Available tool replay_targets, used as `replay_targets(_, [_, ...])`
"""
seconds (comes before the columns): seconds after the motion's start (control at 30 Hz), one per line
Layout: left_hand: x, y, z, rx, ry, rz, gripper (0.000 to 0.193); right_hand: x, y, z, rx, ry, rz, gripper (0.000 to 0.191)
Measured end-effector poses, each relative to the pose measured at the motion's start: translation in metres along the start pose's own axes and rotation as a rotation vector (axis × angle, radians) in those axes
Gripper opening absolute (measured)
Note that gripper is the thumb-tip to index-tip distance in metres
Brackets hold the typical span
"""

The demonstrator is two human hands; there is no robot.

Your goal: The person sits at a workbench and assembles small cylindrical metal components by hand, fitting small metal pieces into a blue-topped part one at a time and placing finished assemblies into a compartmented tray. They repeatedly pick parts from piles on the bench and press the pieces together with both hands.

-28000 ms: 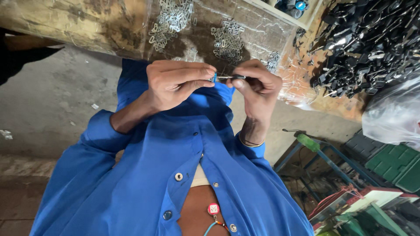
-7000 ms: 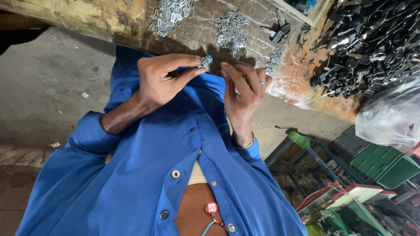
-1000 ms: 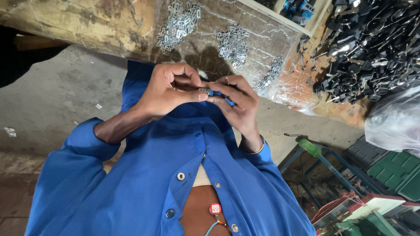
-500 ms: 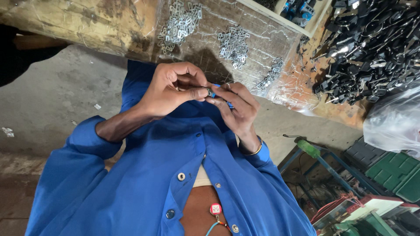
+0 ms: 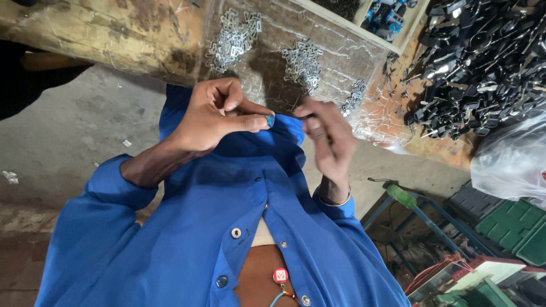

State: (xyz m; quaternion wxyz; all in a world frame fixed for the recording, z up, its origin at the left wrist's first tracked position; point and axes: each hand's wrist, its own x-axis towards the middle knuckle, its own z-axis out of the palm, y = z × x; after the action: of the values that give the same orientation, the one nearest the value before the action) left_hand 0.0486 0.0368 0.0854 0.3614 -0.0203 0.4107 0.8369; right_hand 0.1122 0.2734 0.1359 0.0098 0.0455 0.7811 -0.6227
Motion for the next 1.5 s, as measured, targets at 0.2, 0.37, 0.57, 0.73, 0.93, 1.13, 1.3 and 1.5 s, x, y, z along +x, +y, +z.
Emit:
replay_targets(0.2, [0.002, 0.000, -0.002, -0.058, 0.008, 0.033, 0.044, 0.007, 0.011, -0.003, 0.398, 0.047, 0.015, 0.018])
replay_targets(0.37, [0.004, 0.002, -0.001, -0.044, -0.004, 0.037, 0.043, 0.008, 0.013, -0.001, 0.258, 0.027, -0.060, 0.014])
replay_targets(0.57, [0.005, 0.001, 0.000, -0.024, -0.003, 0.038, 0.044, 0.010, 0.008, -0.004, 0.060, 0.017, -0.111, 0.023])
replay_targets(0.73, [0.003, 0.004, 0.001, 0.098, 0.012, 0.068, 0.047, 0.015, 0.000, -0.004, -0.047, -0.101, -0.304, 0.019])
replay_targets(0.93, [-0.004, 0.010, -0.003, 0.202, 0.064, 0.041, 0.047, 0.025, 0.001, 0.009, -0.043, -0.115, -0.402, 0.021])
replay_targets(1.13, [-0.010, 0.008, -0.009, 0.288, 0.078, 0.074, 0.050, 0.021, 0.005, 0.011, -0.214, -0.166, -0.601, 0.019])
replay_targets(1.3, [-0.016, 0.002, -0.007, 0.409, 0.071, 0.072, 0.051, 0.026, 0.010, 0.016, -0.180, -0.257, -0.649, 0.021])
replay_targets(1.5, [-0.018, -0.010, -0.010, 0.368, 0.050, 0.092, 0.050, 0.024, 0.009, 0.011, -0.260, -0.380, -0.550, 0.018])
